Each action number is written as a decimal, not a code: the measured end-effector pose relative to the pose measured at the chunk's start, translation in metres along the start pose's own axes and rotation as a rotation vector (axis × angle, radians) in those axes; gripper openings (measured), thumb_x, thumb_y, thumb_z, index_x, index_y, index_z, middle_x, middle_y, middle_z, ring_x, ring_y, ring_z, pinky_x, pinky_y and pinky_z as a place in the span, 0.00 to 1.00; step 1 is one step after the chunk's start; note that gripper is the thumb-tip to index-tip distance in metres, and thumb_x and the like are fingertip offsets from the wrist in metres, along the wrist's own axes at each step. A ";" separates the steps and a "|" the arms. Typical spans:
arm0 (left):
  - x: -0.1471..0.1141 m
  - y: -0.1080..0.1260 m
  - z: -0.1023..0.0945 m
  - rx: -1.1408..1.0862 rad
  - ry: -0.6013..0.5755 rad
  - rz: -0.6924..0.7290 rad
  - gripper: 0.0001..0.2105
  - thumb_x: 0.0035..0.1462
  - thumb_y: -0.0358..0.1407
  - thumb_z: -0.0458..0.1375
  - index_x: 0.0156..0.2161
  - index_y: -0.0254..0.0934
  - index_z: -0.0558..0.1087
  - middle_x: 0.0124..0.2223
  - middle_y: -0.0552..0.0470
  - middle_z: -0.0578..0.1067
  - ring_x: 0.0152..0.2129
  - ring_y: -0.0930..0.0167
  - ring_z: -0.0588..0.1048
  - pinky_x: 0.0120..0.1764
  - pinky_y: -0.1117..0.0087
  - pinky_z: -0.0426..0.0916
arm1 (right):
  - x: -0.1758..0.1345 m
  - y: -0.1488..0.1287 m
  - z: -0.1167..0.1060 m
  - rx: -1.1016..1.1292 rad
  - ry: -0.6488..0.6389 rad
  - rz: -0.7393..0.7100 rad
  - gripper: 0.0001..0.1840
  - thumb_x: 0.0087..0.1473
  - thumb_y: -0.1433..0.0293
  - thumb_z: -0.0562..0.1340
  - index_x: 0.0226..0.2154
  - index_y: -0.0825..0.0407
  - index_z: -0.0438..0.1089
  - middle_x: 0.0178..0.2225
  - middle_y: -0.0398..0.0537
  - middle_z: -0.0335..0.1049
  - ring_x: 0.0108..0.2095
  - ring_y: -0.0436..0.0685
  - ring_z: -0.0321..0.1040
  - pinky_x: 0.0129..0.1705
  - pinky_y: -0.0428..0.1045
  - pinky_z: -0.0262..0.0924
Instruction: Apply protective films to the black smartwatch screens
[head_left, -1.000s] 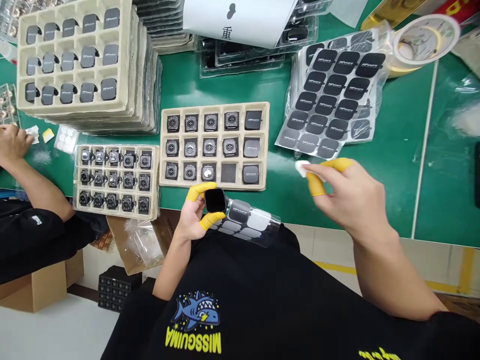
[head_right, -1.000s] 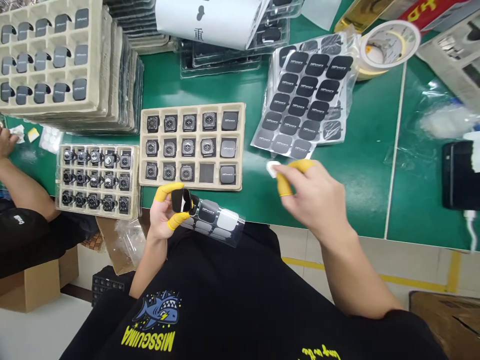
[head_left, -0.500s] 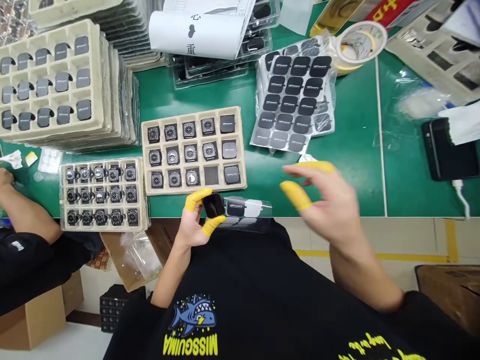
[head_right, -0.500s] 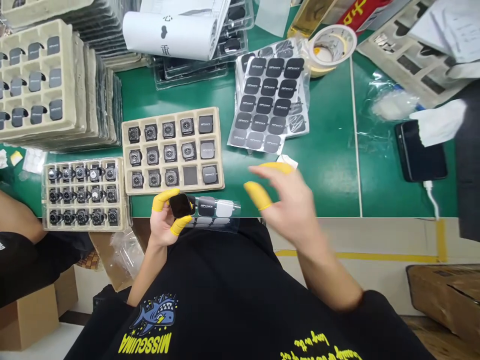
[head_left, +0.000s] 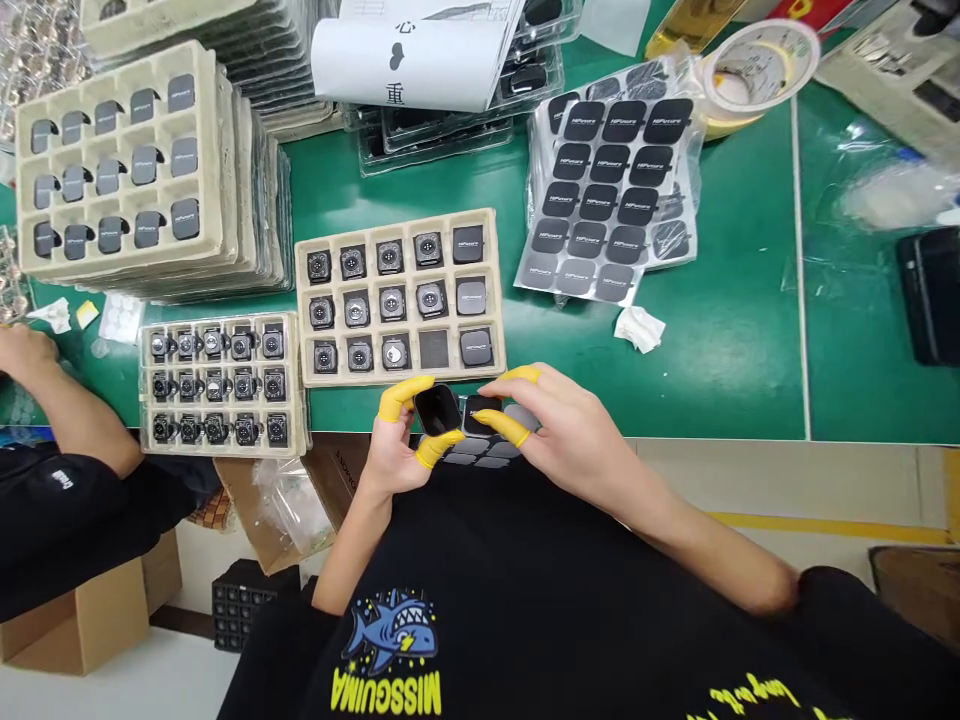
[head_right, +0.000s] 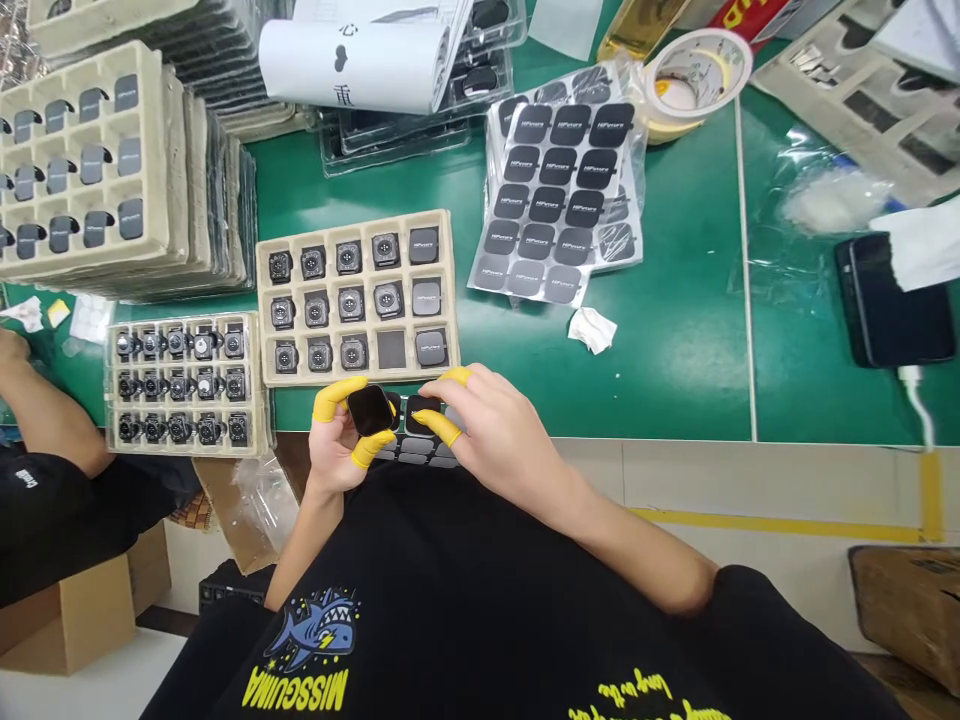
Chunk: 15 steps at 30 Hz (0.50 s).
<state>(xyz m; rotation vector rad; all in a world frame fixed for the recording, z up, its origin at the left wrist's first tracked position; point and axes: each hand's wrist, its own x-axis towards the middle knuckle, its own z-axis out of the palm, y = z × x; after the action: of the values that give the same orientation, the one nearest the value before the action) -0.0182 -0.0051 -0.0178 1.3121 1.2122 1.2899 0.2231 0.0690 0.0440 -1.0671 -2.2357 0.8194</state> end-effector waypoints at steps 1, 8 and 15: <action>0.000 0.000 0.001 -0.005 0.000 -0.015 0.33 0.64 0.48 0.74 0.69 0.46 0.69 0.56 0.44 0.81 0.49 0.62 0.85 0.54 0.59 0.82 | -0.001 -0.001 0.002 -0.012 0.023 -0.008 0.09 0.71 0.74 0.66 0.51 0.48 0.76 0.42 0.51 0.83 0.41 0.65 0.76 0.41 0.58 0.70; 0.002 -0.002 0.004 -0.052 0.030 -0.071 0.32 0.64 0.48 0.74 0.67 0.44 0.69 0.51 0.46 0.82 0.44 0.64 0.85 0.51 0.61 0.82 | 0.000 -0.004 0.008 -0.005 0.137 -0.101 0.11 0.70 0.79 0.65 0.45 0.45 0.75 0.46 0.52 0.82 0.49 0.66 0.76 0.46 0.59 0.71; 0.010 -0.013 -0.007 -0.082 0.067 -0.019 0.31 0.63 0.49 0.75 0.65 0.44 0.70 0.49 0.48 0.81 0.41 0.66 0.85 0.47 0.63 0.82 | 0.003 -0.022 -0.030 0.384 0.067 -0.109 0.07 0.70 0.72 0.69 0.44 0.41 0.76 0.49 0.51 0.80 0.58 0.69 0.75 0.56 0.65 0.75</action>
<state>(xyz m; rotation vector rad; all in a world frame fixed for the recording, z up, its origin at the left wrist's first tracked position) -0.0258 0.0058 -0.0294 1.2039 1.2025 1.3652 0.2302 0.0691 0.0807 -0.7715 -1.9556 1.0916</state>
